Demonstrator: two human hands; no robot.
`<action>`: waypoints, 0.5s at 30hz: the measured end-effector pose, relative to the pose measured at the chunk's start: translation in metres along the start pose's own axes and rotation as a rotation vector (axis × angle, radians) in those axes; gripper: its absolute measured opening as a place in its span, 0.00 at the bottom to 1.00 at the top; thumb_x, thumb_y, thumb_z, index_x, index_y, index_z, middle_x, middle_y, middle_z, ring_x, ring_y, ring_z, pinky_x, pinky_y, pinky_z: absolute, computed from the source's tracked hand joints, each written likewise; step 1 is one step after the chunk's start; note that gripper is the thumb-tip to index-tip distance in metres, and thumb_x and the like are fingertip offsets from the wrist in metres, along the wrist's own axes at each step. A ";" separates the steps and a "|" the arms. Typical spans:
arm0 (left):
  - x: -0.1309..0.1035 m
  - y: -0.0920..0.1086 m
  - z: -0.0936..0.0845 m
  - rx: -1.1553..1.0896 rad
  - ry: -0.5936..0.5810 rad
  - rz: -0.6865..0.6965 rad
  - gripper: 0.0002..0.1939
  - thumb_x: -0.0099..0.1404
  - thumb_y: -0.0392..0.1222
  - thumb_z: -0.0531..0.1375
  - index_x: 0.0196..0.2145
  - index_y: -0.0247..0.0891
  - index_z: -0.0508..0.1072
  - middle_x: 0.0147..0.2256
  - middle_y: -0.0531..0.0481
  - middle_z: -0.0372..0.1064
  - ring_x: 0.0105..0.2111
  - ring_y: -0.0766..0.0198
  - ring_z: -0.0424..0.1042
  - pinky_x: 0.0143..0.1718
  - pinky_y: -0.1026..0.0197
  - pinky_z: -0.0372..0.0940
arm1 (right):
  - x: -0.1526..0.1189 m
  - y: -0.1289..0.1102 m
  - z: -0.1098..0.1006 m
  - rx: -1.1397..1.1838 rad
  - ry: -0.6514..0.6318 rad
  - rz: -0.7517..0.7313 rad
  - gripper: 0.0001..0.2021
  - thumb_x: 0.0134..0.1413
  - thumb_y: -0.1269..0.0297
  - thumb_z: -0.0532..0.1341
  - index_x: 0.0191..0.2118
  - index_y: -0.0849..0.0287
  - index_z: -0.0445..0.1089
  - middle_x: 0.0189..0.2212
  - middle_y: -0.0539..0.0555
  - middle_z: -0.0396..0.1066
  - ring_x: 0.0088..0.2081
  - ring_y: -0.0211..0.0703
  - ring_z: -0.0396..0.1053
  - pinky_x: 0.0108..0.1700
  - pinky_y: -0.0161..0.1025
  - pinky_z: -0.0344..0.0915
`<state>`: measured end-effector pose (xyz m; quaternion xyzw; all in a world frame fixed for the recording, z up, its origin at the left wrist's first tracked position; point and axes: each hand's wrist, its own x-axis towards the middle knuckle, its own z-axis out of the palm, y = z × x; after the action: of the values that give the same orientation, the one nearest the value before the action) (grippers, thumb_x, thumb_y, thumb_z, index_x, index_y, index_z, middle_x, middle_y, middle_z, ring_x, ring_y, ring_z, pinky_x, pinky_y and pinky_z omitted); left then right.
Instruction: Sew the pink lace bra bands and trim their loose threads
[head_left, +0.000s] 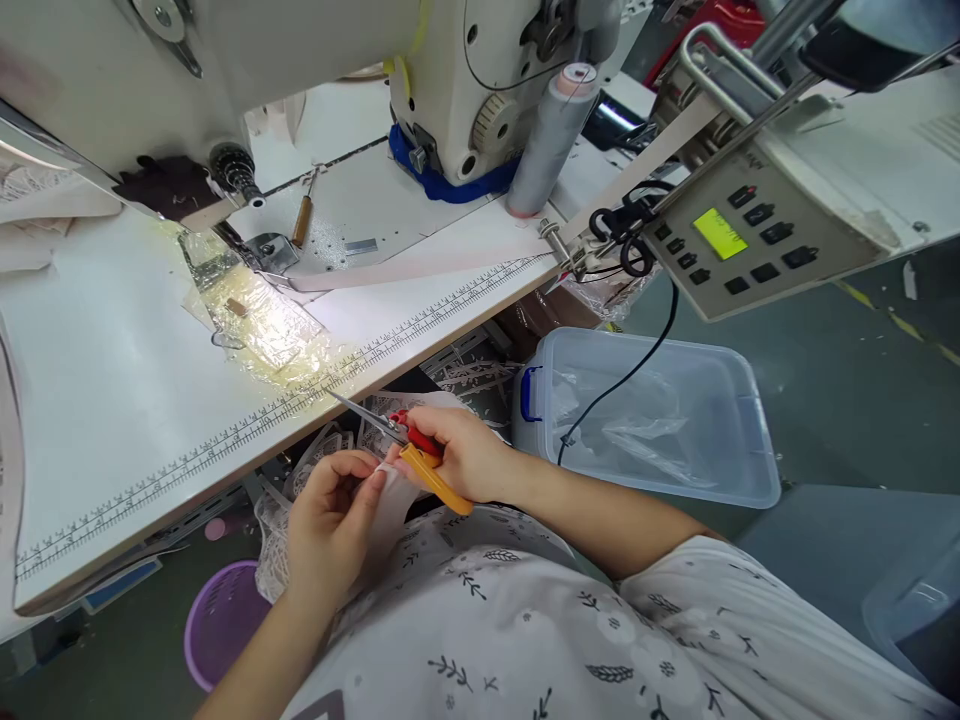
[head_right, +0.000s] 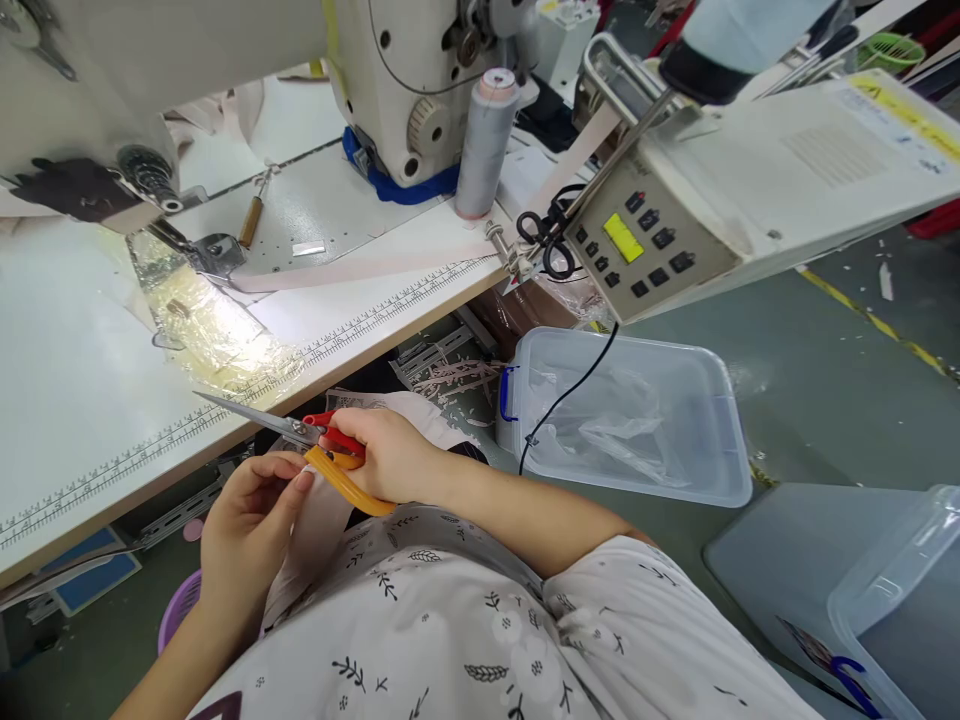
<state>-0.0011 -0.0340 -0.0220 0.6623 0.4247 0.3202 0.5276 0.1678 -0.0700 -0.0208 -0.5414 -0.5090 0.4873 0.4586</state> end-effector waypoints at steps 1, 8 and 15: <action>0.001 0.000 0.000 -0.024 0.008 -0.027 0.06 0.58 0.40 0.62 0.28 0.39 0.68 0.29 0.52 0.70 0.31 0.66 0.70 0.32 0.65 0.68 | 0.000 -0.001 0.000 -0.001 -0.009 0.004 0.14 0.44 0.63 0.63 0.22 0.57 0.54 0.23 0.47 0.64 0.28 0.35 0.65 0.26 0.30 0.58; 0.002 0.000 0.000 -0.067 0.023 -0.032 0.07 0.56 0.41 0.64 0.27 0.38 0.69 0.29 0.51 0.68 0.32 0.66 0.69 0.35 0.63 0.68 | -0.001 -0.002 0.006 -0.036 0.023 -0.030 0.12 0.42 0.67 0.63 0.24 0.57 0.55 0.22 0.45 0.62 0.25 0.33 0.60 0.25 0.30 0.56; 0.000 -0.001 -0.002 -0.015 0.045 0.034 0.06 0.56 0.39 0.64 0.27 0.39 0.69 0.30 0.51 0.67 0.33 0.65 0.67 0.34 0.64 0.66 | -0.003 -0.001 0.014 0.044 0.074 0.023 0.09 0.41 0.68 0.62 0.28 0.57 0.58 0.26 0.47 0.66 0.26 0.34 0.62 0.27 0.32 0.60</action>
<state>-0.0027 -0.0333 -0.0227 0.6582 0.4228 0.3471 0.5172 0.1533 -0.0728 -0.0207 -0.5545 -0.4748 0.4833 0.4832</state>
